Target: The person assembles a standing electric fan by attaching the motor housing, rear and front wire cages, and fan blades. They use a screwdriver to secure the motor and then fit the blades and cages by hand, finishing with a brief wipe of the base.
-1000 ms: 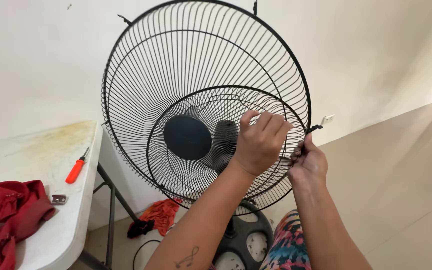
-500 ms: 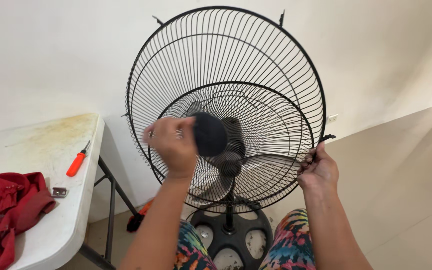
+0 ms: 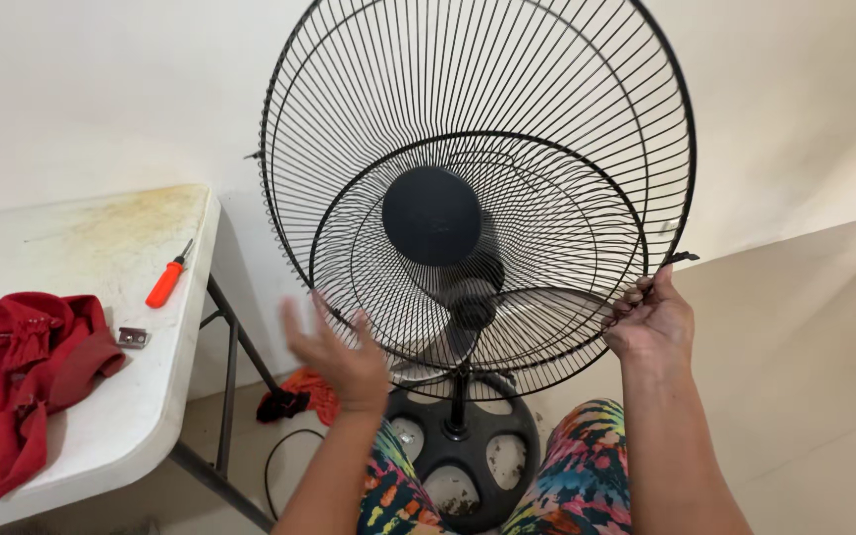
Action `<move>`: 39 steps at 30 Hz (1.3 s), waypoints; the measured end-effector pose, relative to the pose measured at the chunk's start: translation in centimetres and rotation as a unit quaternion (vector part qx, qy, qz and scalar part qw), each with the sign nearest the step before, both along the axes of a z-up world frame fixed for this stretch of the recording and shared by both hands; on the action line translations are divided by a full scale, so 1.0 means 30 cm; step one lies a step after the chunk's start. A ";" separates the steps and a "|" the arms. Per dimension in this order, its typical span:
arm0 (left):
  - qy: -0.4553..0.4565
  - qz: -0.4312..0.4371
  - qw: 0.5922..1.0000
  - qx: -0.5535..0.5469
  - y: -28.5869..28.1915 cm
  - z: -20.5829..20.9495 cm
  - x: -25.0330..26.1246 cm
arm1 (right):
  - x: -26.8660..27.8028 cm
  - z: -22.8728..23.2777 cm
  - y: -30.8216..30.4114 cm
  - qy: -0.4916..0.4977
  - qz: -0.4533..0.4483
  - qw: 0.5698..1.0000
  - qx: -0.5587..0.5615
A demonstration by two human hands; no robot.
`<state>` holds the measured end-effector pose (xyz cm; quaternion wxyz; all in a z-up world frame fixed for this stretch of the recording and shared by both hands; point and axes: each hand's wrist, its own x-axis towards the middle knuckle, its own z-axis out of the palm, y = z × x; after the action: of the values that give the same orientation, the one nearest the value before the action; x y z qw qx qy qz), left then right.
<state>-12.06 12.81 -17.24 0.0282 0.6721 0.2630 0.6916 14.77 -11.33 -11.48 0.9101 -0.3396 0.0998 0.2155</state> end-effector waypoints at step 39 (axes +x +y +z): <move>-0.208 -0.319 0.783 -0.492 0.454 -0.038 0.028 | 0.026 -0.487 -0.095 0.030 0.009 0.999 0.027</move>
<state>-11.23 26.44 -18.39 0.6281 0.4525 0.3260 0.5427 15.56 -14.19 -26.09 0.9137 -0.3093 0.1178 0.2358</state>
